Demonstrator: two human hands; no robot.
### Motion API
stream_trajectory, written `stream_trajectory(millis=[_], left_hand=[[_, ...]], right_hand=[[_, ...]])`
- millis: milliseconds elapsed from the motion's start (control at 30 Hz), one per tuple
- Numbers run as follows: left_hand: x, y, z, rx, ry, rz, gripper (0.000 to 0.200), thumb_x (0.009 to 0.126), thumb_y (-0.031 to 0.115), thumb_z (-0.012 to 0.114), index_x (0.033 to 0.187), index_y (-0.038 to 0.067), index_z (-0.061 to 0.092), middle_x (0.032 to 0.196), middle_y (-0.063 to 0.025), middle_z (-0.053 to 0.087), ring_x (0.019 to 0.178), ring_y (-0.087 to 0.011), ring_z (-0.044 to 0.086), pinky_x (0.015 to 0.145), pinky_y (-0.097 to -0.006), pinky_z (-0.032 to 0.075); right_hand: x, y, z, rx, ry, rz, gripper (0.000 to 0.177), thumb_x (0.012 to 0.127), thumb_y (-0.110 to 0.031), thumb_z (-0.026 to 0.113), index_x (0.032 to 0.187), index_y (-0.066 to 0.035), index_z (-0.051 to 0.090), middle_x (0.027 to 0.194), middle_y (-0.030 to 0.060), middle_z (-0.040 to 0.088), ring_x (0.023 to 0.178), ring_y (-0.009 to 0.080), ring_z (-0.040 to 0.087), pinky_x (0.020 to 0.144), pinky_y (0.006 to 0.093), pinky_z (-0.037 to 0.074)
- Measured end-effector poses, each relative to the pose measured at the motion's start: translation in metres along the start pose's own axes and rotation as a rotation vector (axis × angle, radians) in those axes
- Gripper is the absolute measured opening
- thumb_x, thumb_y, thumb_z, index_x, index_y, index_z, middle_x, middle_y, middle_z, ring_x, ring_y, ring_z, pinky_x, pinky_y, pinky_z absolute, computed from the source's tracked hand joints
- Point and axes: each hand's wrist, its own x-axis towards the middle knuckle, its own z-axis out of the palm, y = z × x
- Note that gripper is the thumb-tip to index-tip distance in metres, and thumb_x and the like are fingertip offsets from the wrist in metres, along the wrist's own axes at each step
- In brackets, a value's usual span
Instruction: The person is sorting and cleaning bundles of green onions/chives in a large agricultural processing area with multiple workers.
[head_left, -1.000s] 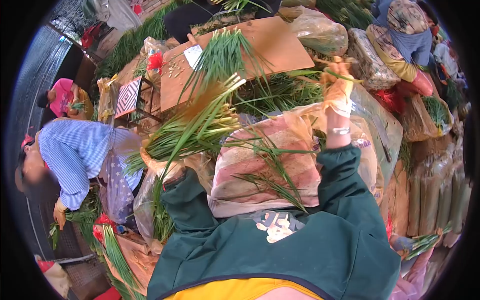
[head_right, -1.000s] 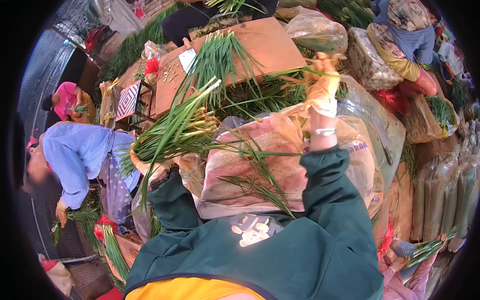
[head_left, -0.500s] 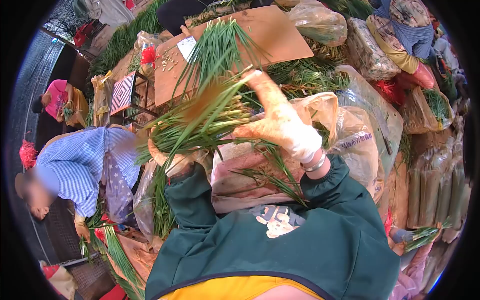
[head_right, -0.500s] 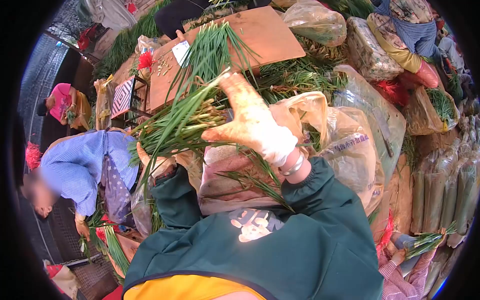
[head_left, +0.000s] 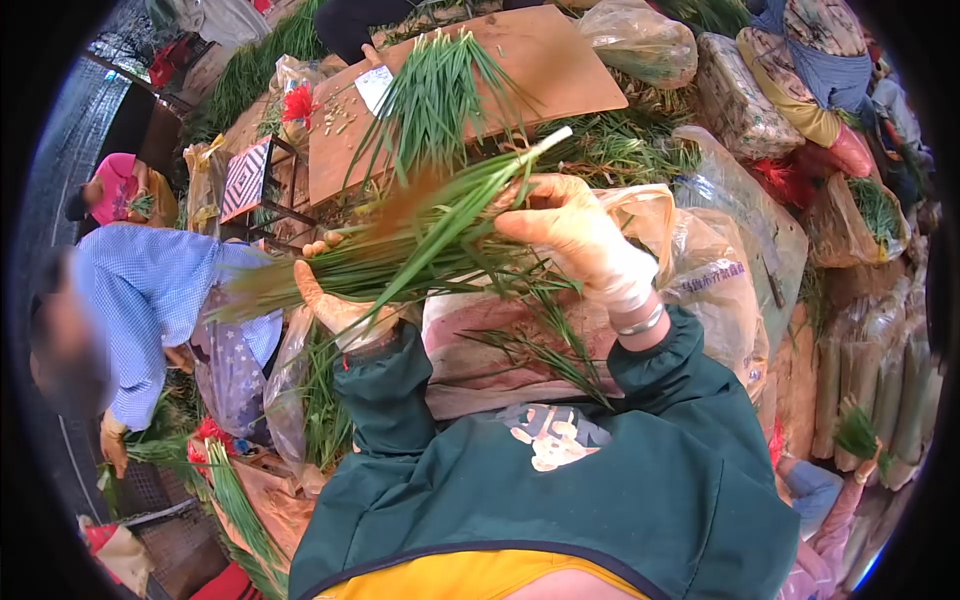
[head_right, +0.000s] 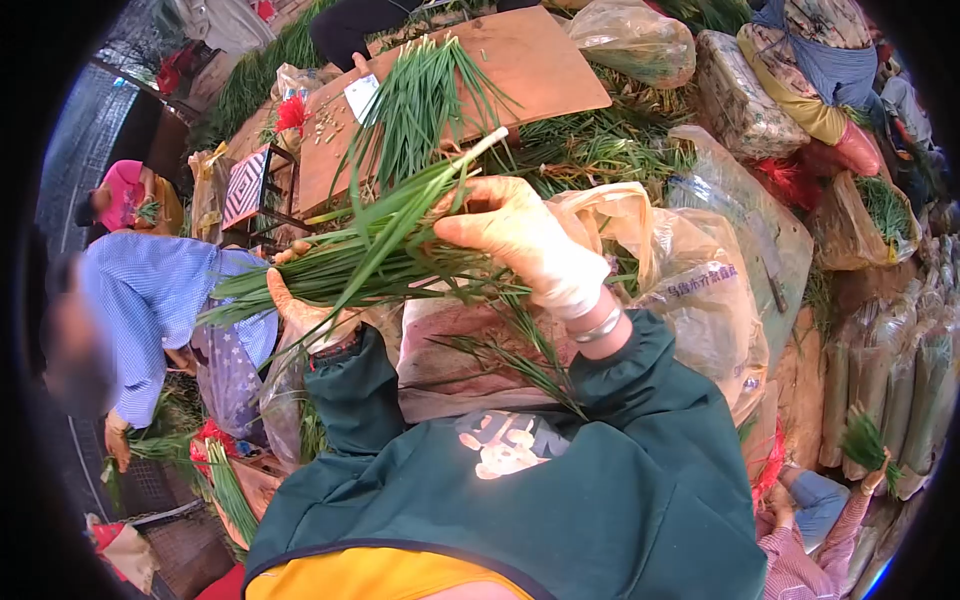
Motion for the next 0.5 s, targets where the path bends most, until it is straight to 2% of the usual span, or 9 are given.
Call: stream_trajectory(millis=[133, 200, 267, 300, 333, 367, 400, 467, 500], left_hand=[[0.002, 0.008, -0.01, 0.044, 0.054, 0.032, 0.022, 0.088, 0.033, 0.057, 0.09, 0.013, 0.063, 0.096, -0.006, 0.064, 0.096, -0.0223, 0.059, 0.091, -0.0439, 0.046], [0.007, 0.01, -0.017, 0.048, 0.102, 0.071, 0.02, 0.087, 0.031, 0.059, 0.088, 0.012, 0.063, 0.092, -0.005, 0.064, 0.093, -0.0214, 0.06, 0.089, -0.0426, 0.048], [0.01, 0.015, -0.026, -0.04, 0.109, 0.007, 0.018, 0.086, 0.028, 0.06, 0.087, 0.011, 0.064, 0.089, -0.0039, 0.065, 0.09, -0.0209, 0.061, 0.088, -0.0412, 0.048], [0.008, 0.014, -0.024, -0.012, 0.139, 0.042, 0.016, 0.085, 0.026, 0.061, 0.088, 0.01, 0.064, 0.087, -0.0029, 0.066, 0.089, -0.0211, 0.061, 0.088, -0.0414, 0.049], [0.009, 0.017, -0.03, -0.014, 0.142, 0.051, 0.016, 0.085, 0.026, 0.061, 0.088, 0.01, 0.064, 0.087, -0.0029, 0.066, 0.089, -0.0211, 0.061, 0.088, -0.0414, 0.049], [0.011, 0.021, -0.038, -0.024, 0.102, 0.047, 0.017, 0.085, 0.026, 0.061, 0.089, 0.01, 0.065, 0.088, -0.0032, 0.066, 0.089, -0.0211, 0.061, 0.088, -0.0415, 0.049], [0.013, 0.025, -0.044, -0.033, 0.061, 0.041, 0.017, 0.085, 0.026, 0.061, 0.09, 0.009, 0.065, 0.09, -0.0034, 0.067, 0.089, -0.021, 0.062, 0.089, -0.0417, 0.048], [0.009, 0.026, -0.039, -0.057, 0.066, 0.049, 0.02, 0.086, 0.027, 0.06, 0.091, 0.009, 0.065, 0.092, -0.004, 0.067, 0.09, -0.0209, 0.062, 0.09, -0.0418, 0.048], [0.003, 0.024, -0.026, -0.042, 0.085, 0.062, 0.021, 0.086, 0.028, 0.059, 0.091, 0.009, 0.065, 0.092, -0.0043, 0.067, 0.091, -0.021, 0.062, 0.091, -0.0421, 0.048]], right_hand=[[0.006, 0.003, -0.032, 0.175, 0.028, 0.123, 0.02, 0.082, -0.007, 0.064, 0.099, 0.001, 0.059, 0.091, 0.0079, 0.063, 0.086, 0.0173, 0.062, 0.08, 0.0274, 0.049], [0.004, -0.001, -0.039, 0.329, 0.102, 0.047, 0.021, 0.082, -0.006, 0.065, 0.101, -0.003, 0.057, 0.097, 0.0071, 0.061, 0.084, 0.0151, 0.059, 0.076, 0.0249, 0.048], [0.0, -0.003, -0.063, 0.342, 0.176, -0.149, 0.032, 0.083, -0.009, 0.066, 0.111, -0.002, 0.053, 0.091, 0.0048, 0.059, 0.08, 0.014, 0.058, 0.074, 0.0238, 0.05], [-0.001, -0.006, -0.1, 0.427, 0.03, -0.108, 0.032, 0.085, -0.008, 0.064, 0.113, -0.001, 0.052, 0.091, 0.0052, 0.06, 0.081, 0.0139, 0.057, 0.075, 0.0241, 0.051], [0.005, -0.007, -0.117, 0.573, 0.203, -0.237, 0.031, 0.087, -0.008, 0.062, 0.114, 0.001, 0.052, 0.089, 0.0053, 0.059, 0.08, 0.0138, 0.057, 0.076, 0.0241, 0.051], [0.006, -0.022, -0.129, 0.588, 0.207, -0.34, 0.031, 0.088, -0.008, 0.061, 0.115, 0.002, 0.051, 0.089, 0.005, 0.059, 0.079, 0.0132, 0.057, 0.074, 0.0231, 0.051], [0.007, -0.027, -0.16, 0.538, 0.086, -0.424, 0.028, 0.089, -0.006, 0.058, 0.114, 0.003, 0.051, 0.088, 0.0046, 0.059, 0.08, 0.0138, 0.056, 0.077, 0.0229, 0.05], [0.015, -0.017, -0.22, 0.193, 0.359, -0.529, 0.029, 0.086, -0.006, 0.059, 0.114, 0.001, 0.054, 0.091, 0.008, 0.061, 0.081, 0.0145, 0.056, 0.08, 0.026, 0.05], [0.007, -0.027, -0.204, -0.524, 0.412, -0.192, 0.033, 0.083, -0.007, 0.06, 0.115, 0.0, 0.056, 0.096, 0.0107, 0.061, 0.087, 0.0155, 0.057, 0.083, 0.0268, 0.049]])
